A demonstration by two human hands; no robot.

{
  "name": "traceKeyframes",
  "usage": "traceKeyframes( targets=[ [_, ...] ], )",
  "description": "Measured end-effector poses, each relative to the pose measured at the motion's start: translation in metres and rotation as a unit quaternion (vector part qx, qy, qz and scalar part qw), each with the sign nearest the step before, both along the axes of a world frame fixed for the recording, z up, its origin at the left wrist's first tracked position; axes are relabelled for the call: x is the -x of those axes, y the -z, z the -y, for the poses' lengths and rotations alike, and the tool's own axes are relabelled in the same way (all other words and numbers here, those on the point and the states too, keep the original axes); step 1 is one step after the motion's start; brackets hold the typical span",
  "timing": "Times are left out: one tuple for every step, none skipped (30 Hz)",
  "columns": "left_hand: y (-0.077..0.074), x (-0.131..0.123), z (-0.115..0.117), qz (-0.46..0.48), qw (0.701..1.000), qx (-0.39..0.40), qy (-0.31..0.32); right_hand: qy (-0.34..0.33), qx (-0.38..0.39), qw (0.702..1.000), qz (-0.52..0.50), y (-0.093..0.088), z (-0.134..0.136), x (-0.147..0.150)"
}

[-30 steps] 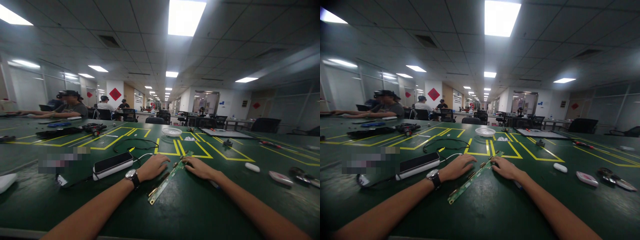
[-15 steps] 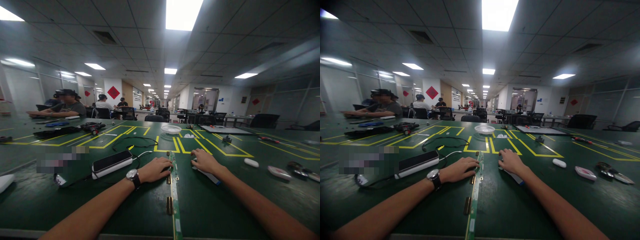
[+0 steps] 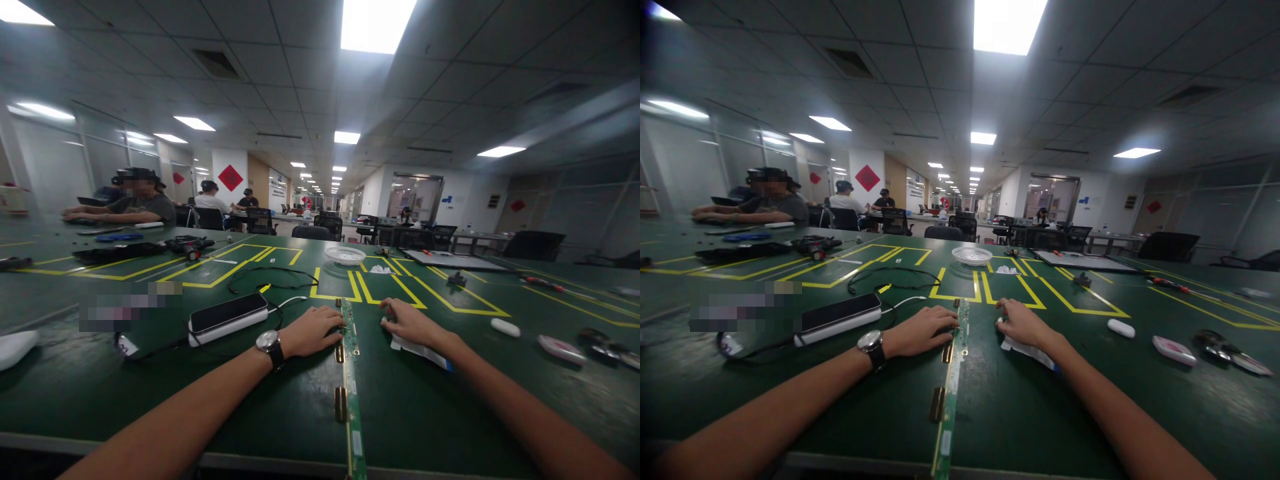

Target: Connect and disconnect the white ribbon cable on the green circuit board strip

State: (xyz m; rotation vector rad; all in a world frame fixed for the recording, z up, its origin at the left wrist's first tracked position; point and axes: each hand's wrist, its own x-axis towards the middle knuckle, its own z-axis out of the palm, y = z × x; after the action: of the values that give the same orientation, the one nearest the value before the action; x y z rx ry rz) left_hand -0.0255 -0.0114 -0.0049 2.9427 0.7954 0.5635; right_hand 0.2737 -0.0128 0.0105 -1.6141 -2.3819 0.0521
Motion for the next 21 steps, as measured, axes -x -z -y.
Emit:
traceKeyframes(
  targets=[
    [0.000,0.000,0.000,-0.002,1.000,0.001,0.000,-0.005,0.004,1.000,0.001,0.000,0.000,-0.001],
    [0.001,0.000,0.000,-0.004,1.000,0.003,0.002,-0.011,0.007,1.000,0.000,0.000,0.000,-0.001],
    [0.001,0.000,-0.001,-0.005,1.000,0.004,0.003,-0.018,0.010,1.000,-0.003,0.000,0.001,0.000],
    [0.001,0.001,-0.001,-0.006,1.000,0.005,0.004,-0.025,0.013,1.000,-0.009,0.001,0.001,0.002],
    [0.001,0.001,-0.001,-0.007,1.000,0.006,0.004,-0.031,0.017,0.999,-0.018,0.001,0.002,0.004],
    [0.002,0.001,-0.001,-0.008,1.000,0.006,0.004,-0.036,0.024,0.999,-0.029,0.001,0.003,0.006],
    [0.002,0.001,-0.001,-0.010,1.000,0.005,0.005,-0.042,0.032,0.998,-0.042,0.000,0.005,0.009],
    [0.002,0.001,-0.001,-0.013,1.000,0.004,0.004,-0.050,0.042,0.996,-0.055,0.000,0.006,0.012],
    [0.002,0.001,-0.002,-0.016,1.000,0.002,0.004,-0.059,0.049,0.995,-0.066,0.000,0.008,0.015],
    [0.002,0.001,-0.002,-0.018,1.000,0.001,0.003,-0.068,0.053,0.993,-0.075,-0.001,0.010,0.018],
    [0.002,0.000,-0.002,-0.020,1.000,0.000,0.003,-0.077,0.056,0.992,-0.082,-0.001,0.011,0.021],
    [0.002,0.000,-0.001,-0.020,1.000,-0.001,0.003,-0.085,0.055,0.991,-0.086,-0.001,0.013,0.025],
    [0.001,0.000,-0.001,-0.019,1.000,-0.001,0.003,-0.091,0.053,0.990,-0.089,0.000,0.014,0.028],
    [0.001,0.000,-0.001,-0.018,1.000,0.000,0.004,-0.095,0.049,0.990,-0.091,0.000,0.015,0.032],
    [0.001,0.000,-0.001,-0.017,1.000,0.001,0.004,-0.097,0.044,0.990,-0.092,0.002,0.016,0.035],
    [0.001,0.000,-0.001,-0.016,1.000,0.002,0.005,-0.097,0.038,0.990,-0.093,0.003,0.017,0.038],
    [0.002,0.000,-0.001,-0.015,1.000,0.003,0.006,-0.094,0.032,0.991,-0.093,0.004,0.017,0.041],
    [0.002,0.000,-0.001,-0.014,1.000,0.004,0.007,-0.088,0.026,0.991,-0.094,0.006,0.017,0.044],
    [0.002,0.000,-0.001,-0.013,1.000,0.004,0.007,-0.081,0.021,0.992,-0.094,0.007,0.017,0.046],
    [0.002,0.000,-0.001,-0.012,1.000,0.004,0.007,-0.075,0.017,0.993,-0.094,0.009,0.016,0.048],
    [0.002,0.000,-0.001,-0.012,1.000,0.003,0.007,-0.070,0.014,0.993,-0.095,0.010,0.016,0.049]
  ],
)
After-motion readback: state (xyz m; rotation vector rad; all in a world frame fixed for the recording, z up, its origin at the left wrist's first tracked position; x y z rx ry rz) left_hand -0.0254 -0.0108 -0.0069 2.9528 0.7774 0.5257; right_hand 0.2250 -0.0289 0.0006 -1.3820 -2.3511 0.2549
